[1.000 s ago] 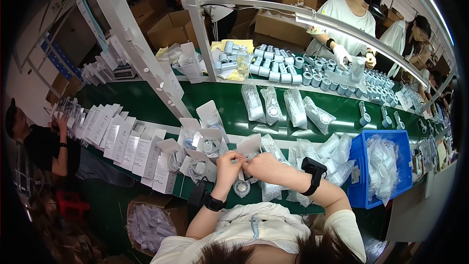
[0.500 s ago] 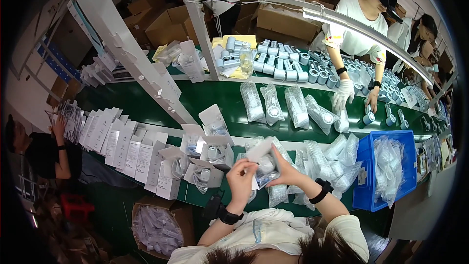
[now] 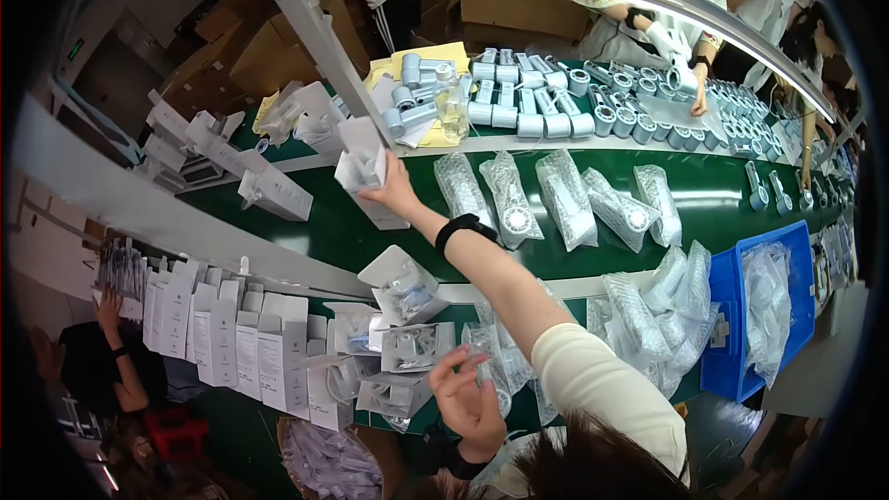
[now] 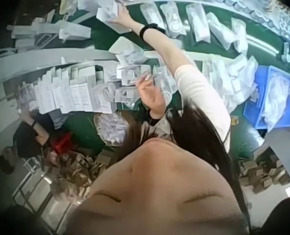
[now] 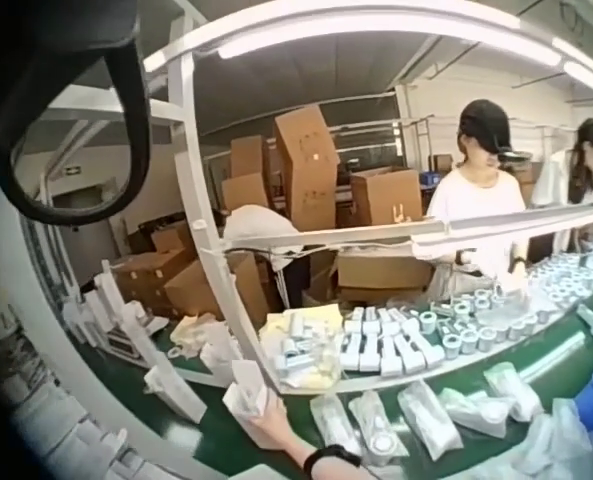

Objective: The person packs handheld fans by placing them into cardboard boxes, then gathers the boxed fans and places them into a large sack.

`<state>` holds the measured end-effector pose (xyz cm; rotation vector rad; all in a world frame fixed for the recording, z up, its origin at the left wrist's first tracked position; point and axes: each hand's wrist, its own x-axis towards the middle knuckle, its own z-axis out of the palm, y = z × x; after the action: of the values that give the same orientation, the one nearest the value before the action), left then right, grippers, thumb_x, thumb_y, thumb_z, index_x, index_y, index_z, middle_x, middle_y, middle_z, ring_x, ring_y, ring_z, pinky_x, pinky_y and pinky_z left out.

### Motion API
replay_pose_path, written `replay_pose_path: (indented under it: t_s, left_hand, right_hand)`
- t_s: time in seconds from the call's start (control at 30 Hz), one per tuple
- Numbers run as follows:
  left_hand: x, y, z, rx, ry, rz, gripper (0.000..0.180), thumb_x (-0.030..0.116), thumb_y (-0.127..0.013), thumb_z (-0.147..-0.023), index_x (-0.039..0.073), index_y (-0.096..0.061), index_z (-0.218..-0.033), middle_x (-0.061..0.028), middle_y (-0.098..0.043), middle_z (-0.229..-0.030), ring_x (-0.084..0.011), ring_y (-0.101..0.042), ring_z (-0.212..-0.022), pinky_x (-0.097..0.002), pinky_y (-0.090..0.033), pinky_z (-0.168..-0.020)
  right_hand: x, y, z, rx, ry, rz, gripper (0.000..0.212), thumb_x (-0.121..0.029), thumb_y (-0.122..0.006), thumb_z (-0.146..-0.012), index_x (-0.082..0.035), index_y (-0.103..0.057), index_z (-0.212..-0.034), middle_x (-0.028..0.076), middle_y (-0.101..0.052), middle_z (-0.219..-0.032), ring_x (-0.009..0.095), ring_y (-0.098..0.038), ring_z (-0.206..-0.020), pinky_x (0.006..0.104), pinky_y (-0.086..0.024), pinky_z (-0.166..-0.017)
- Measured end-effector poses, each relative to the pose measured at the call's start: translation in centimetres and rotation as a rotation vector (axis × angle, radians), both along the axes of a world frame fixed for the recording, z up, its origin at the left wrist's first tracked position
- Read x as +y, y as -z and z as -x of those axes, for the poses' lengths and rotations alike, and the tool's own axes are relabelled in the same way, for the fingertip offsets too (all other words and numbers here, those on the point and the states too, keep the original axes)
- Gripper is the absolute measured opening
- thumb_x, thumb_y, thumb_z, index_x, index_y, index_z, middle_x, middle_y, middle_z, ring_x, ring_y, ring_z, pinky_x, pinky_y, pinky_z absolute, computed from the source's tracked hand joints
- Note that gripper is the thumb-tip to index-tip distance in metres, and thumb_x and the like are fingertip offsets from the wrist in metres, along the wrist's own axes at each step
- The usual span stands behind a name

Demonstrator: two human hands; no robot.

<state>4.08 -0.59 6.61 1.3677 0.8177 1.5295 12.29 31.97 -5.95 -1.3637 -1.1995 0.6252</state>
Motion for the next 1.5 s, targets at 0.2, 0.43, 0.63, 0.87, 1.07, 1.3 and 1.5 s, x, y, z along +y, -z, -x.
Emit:
replay_pose_path:
  t_s: [0.2,0.43,0.63,0.87,1.07,1.3,1.5]
  left_hand:
    - [7.7,-1.7,-6.9,-0.085,-0.096,0.014,0.027,-0.002,-0.051,-0.071,0.001,-0.044,-0.097,-0.0123,-0.039,-0.113,-0.0241,-0.042,-0.105,-0.0371,-0.039,-0.085]
    - [22.8,4.4,-15.2,0.747,-0.366,0.34,0.047,0.015,-0.062,-0.066,0.004,-0.042,-0.107,-0.0167,-0.03,-0.127,-0.0327,-0.02,-0.121,-0.0527,-0.024,-0.093]
    - [27.0,14.9,-14.0,1.166,-0.262,0.801,0.067,0.026,-0.068,-0.065,0.0,-0.031,-0.114,-0.0315,-0.03,-0.125,-0.0423,-0.035,-0.114,-0.0473,-0.039,-0.085]
    - [29.1,21.5,-8.6,0.648,0.34,0.926,0.063,0.02,-0.069,-0.06,-0.004,-0.043,-0.112,-0.0202,-0.055,-0.103,-0.0284,-0.053,-0.097,-0.0366,-0.042,-0.08]
    - [26.3,19.6,-9.8,0.439,0.393,0.96,0.041,0.015,-0.059,-0.065,-0.002,-0.053,-0.102,-0.0113,-0.055,-0.098,-0.0221,-0.053,-0.088,-0.0324,-0.041,-0.078]
    - [21.6,11.4,-14.1,0.11,0.463,0.967,0.033,0.017,-0.061,-0.065,0.002,-0.055,-0.094,-0.0087,-0.055,-0.093,-0.02,-0.052,-0.084,-0.0304,-0.042,-0.075]
    - [21.3,10.4,-15.1,0.361,0.756,0.684,0.021,0.015,-0.062,-0.063,0.003,-0.057,-0.08,-0.0037,-0.054,-0.081,-0.015,-0.051,-0.077,-0.0261,-0.039,-0.073]
  right_hand:
    - [-4.8,-0.9,-0.9,-0.415,-0.086,0.27,0.097,-0.036,-0.076,-0.054,-0.007,-0.023,-0.129,0.024,-0.035,-0.123,0.041,-0.034,-0.114,0.0446,-0.03,-0.094]
    - [-16.6,-1.4,-25.0,-0.976,0.205,0.711,0.042,-0.026,-0.069,-0.059,-0.007,-0.057,-0.094,0.016,-0.046,-0.109,0.037,-0.035,-0.109,0.0542,-0.032,-0.085]
    - [-22.0,6.4,-35.8,-0.537,-0.038,1.012,0.072,-0.038,-0.071,-0.062,0.004,-0.045,-0.115,0.023,-0.052,-0.107,0.029,-0.054,-0.09,0.0364,-0.046,-0.077]
    - [-17.1,5.7,-25.3,-0.129,-0.152,0.862,0.068,-0.045,-0.066,-0.068,0.009,-0.05,-0.106,0.019,-0.059,-0.094,0.026,-0.058,-0.085,0.0329,-0.046,-0.071]
    - [-17.6,4.4,-23.7,0.482,-0.071,0.861,0.1,-0.05,-0.066,-0.065,0.005,-0.014,-0.131,0.022,-0.03,-0.13,0.032,-0.036,-0.116,0.0355,-0.034,-0.091]
    - [-21.7,5.0,-24.4,0.262,-0.224,0.417,0.085,-0.038,-0.074,-0.055,0.005,-0.038,-0.119,0.019,-0.047,-0.115,0.03,-0.048,-0.101,0.0348,-0.041,-0.081]
    - [-22.3,1.9,-21.9,0.126,0.015,0.724,0.067,-0.035,-0.076,-0.05,0.007,-0.056,-0.099,0.018,-0.058,-0.1,0.025,-0.058,-0.088,0.035,-0.047,-0.073]
